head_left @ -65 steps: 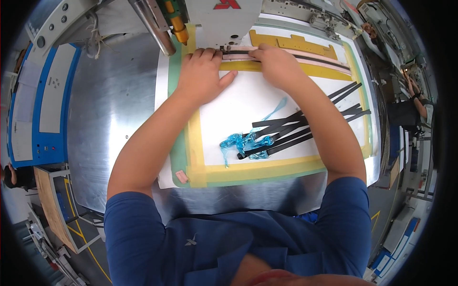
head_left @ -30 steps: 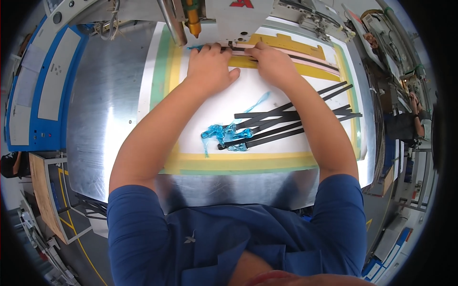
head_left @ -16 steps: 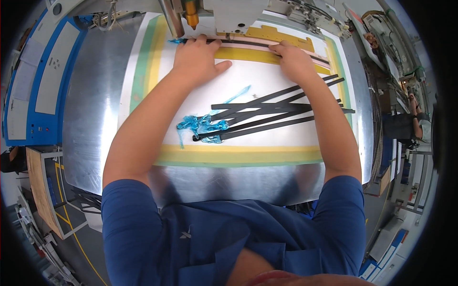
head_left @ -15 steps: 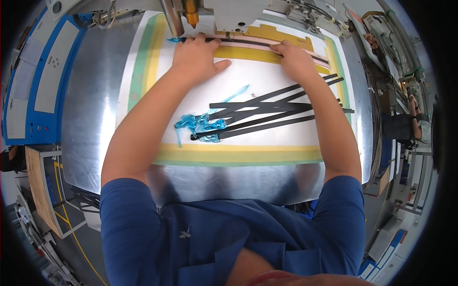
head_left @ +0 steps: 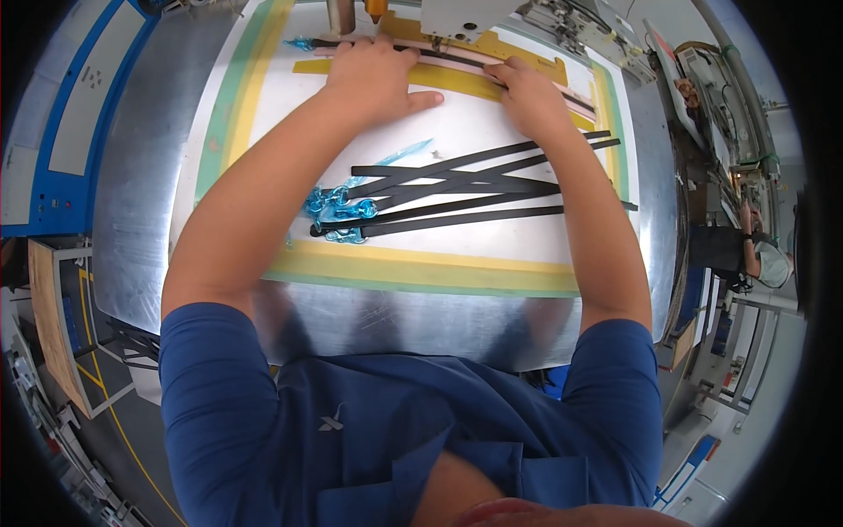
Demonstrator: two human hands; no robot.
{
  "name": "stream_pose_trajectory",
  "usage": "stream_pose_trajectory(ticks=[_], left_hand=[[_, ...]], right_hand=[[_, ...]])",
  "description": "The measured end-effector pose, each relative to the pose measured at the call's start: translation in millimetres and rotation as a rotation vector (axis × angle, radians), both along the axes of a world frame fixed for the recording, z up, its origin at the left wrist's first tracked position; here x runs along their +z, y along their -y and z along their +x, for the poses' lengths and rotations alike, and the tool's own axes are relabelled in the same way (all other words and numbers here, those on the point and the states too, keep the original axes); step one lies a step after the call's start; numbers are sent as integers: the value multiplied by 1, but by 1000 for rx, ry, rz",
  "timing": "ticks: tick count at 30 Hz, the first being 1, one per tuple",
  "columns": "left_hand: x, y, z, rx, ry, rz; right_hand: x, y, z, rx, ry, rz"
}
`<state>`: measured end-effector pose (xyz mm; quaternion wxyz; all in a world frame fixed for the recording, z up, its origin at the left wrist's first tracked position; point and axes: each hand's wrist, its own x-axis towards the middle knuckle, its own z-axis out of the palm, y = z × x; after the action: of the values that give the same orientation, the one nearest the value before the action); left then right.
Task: Use a sewing machine to attach or process leather straps.
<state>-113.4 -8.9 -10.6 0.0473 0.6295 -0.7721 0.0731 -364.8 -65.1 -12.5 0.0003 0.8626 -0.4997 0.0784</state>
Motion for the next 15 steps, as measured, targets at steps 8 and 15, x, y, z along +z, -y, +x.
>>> stream_pose_trajectory(ticks=[8, 15], left_hand=[[3, 12, -23, -65, -48, 55], [20, 17, -44, -2, 11, 218]], right_hand=[[-1, 2, -2, 36, 19, -6], [6, -1, -12, 26, 19, -7]])
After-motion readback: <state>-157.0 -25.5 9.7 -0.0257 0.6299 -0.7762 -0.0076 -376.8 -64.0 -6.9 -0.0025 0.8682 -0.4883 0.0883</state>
